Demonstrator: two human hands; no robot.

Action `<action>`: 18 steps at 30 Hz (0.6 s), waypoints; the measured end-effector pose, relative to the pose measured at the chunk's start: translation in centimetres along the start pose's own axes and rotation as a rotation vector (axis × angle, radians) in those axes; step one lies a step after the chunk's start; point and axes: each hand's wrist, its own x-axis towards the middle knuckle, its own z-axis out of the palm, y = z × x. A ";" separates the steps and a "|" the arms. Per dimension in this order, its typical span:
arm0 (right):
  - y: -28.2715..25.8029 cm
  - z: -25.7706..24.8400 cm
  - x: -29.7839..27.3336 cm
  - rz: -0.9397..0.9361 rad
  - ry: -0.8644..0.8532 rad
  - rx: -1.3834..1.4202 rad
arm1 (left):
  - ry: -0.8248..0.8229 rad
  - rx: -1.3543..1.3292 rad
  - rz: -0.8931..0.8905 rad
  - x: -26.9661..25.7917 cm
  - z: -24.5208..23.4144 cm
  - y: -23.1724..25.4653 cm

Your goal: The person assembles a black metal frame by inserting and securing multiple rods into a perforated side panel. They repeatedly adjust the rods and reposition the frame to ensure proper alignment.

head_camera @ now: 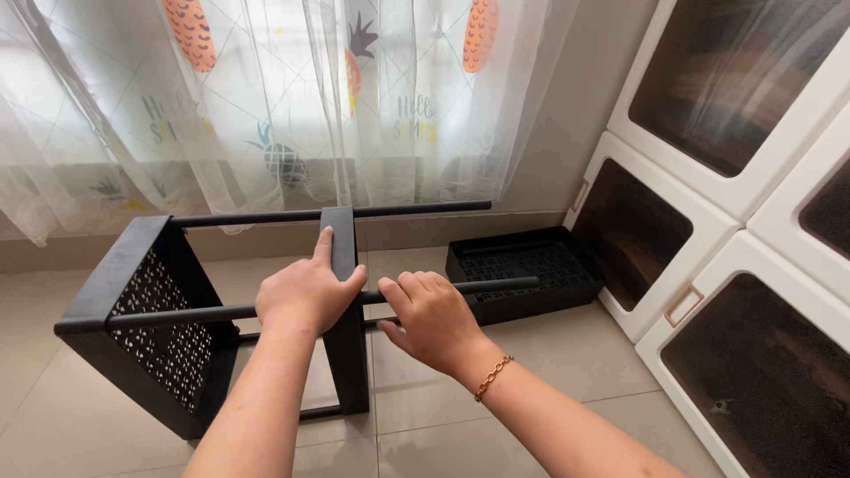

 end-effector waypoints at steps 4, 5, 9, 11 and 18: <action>1.8 0.4 1.0 0.198 -0.294 0.104 | -0.010 0.005 0.017 0.3 -0.4 0.1; 2.5 0.4 2.0 0.303 -0.419 0.267 | -0.013 0.009 0.018 0.3 -0.4 0.0; 4.4 -0.2 5.9 0.616 -0.879 0.697 | -0.038 0.008 -0.002 0.0 -0.2 -0.2; 4.1 -0.8 6.7 0.645 -0.893 0.602 | -0.022 0.009 0.006 0.2 -0.8 0.1; 0.0 -0.6 1.4 0.249 -0.164 0.093 | 0.018 -0.014 0.014 0.3 -0.1 -0.2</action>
